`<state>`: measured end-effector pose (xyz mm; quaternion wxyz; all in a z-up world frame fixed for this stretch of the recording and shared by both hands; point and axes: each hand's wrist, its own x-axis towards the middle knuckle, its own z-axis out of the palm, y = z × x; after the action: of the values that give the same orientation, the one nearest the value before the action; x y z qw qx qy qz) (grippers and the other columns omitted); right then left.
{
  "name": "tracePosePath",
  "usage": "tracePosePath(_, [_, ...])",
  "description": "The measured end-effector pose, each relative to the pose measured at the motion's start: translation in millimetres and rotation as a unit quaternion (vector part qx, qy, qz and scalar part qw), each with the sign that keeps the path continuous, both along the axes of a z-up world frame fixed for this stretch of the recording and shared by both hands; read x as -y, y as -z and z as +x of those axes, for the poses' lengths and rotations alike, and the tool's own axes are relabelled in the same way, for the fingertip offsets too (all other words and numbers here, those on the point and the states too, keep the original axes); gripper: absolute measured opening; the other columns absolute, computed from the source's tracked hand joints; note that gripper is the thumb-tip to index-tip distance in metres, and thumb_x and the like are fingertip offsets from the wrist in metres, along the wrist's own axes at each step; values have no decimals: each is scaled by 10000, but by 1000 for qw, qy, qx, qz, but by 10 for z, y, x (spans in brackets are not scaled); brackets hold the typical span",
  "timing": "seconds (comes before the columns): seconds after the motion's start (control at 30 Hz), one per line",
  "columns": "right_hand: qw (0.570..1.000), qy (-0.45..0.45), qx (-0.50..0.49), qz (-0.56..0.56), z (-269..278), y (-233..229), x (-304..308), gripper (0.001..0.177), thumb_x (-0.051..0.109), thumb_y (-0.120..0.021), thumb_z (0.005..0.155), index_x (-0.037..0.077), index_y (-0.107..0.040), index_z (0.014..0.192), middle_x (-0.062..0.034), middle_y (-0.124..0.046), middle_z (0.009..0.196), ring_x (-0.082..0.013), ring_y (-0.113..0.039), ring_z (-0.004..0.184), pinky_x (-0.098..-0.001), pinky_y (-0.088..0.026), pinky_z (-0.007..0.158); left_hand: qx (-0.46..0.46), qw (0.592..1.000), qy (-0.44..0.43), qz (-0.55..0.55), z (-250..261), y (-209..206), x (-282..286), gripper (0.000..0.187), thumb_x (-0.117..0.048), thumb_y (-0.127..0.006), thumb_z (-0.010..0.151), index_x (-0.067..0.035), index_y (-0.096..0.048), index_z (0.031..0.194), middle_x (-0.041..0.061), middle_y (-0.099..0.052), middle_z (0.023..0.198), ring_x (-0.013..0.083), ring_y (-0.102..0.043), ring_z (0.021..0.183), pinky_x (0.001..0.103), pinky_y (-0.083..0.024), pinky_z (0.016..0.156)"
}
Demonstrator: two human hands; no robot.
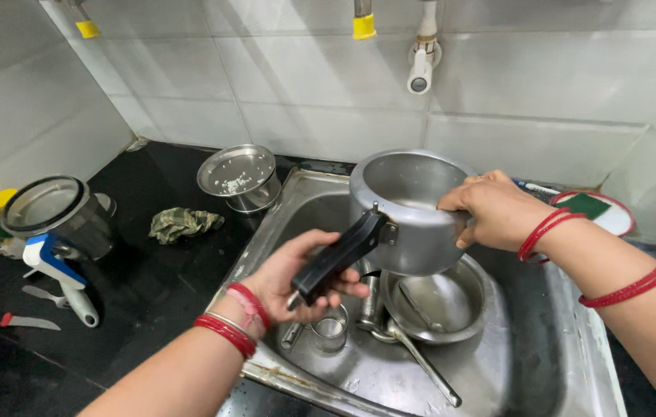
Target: The person washes a pressure cooker at the kitchen sink, scrubbing its interior by hand and with a scrub sponge, rinsing it under running tap water, and scrubbing the outer body. The cooker lid and other utensils sit on the counter nearby.
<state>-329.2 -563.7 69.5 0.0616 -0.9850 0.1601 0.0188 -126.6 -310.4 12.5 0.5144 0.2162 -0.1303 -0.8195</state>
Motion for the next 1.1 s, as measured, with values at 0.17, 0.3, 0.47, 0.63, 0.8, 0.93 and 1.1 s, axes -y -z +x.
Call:
tracePosePath(0.17, [996, -57, 61, 36, 190, 313, 374, 467, 103, -836, 642, 148, -754, 1100, -24, -730, 1074, -234, -642, 1084, -407, -447, 1000, -118, 990, -50, 66, -229, 144, 358, 188, -103, -642, 966, 35, -637, 1095, 72, -672, 809, 111, -640, 601, 200, -553, 528])
tracePosePath(0.3, [957, -22, 196, 213, 634, 362, 875, 543, -58, -611, 711, 98, -701, 1223, -73, -702, 1140, -235, -669, 1116, -370, -517, 991, -180, 973, -124, 70, -271, 169, 517, 65, -43, -630, 946, 12, -596, 948, 2, -578, 710, 72, -563, 562, 179, -499, 485])
tracePosePath(0.47, [929, 166, 303, 132, 1303, 86, 1274, 534, 150, -717, 837, 38, -615, 1349, -164, -743, 1096, -291, -712, 1043, -390, -546, 943, -155, 978, -111, 81, -292, 113, 746, 164, -54, -634, 944, -53, -553, 801, -1, -585, 691, 78, -592, 577, 188, -527, 517])
tracePosePath(0.63, [890, 244, 385, 27, 1673, -201, 1190, 563, 264, -861, 784, 12, -668, 1250, -221, -722, 1019, -365, -697, 991, -428, -539, 892, -176, 977, -100, 60, -316, 37, 870, 184, -46, -639, 939, -59, -558, 774, -1, -596, 690, 79, -608, 577, 187, -538, 525])
tracePosePath(0.8, [879, 276, 386, -44, 1717, -170, 1158, 425, 297, -892, 780, 14, -775, 1074, -219, -735, 990, -392, -717, 922, -456, -567, 856, -156, 981, -105, 56, -380, -53, 970, 173, -58, -650, 931, -66, -564, 781, -8, -609, 698, 72, -617, 580, 186, -542, 524])
tracePosePath(0.93, [888, 243, 364, -143, 1745, -58, 1129, 351, 291, -874, 800, 81, -808, 1073, -184, -736, 998, -387, -716, 904, -482, -571, 787, -141, 982, -115, 41, -398, -108, 989, 174, -63, -652, 926, -69, -564, 776, -6, -611, 692, 73, -614, 568, 187, -547, 521])
tracePosePath(1.1, [918, 141, 287, -235, 1466, -192, 1104, 311, 230, -844, 846, 49, -772, 1087, -203, -717, 1098, -386, -703, 968, -463, -571, 802, -131, 982, -122, 53, -403, -106, 955, 175, -69, -647, 932, -73, -560, 781, -10, -613, 695, 74, -621, 577, 192, -550, 528])
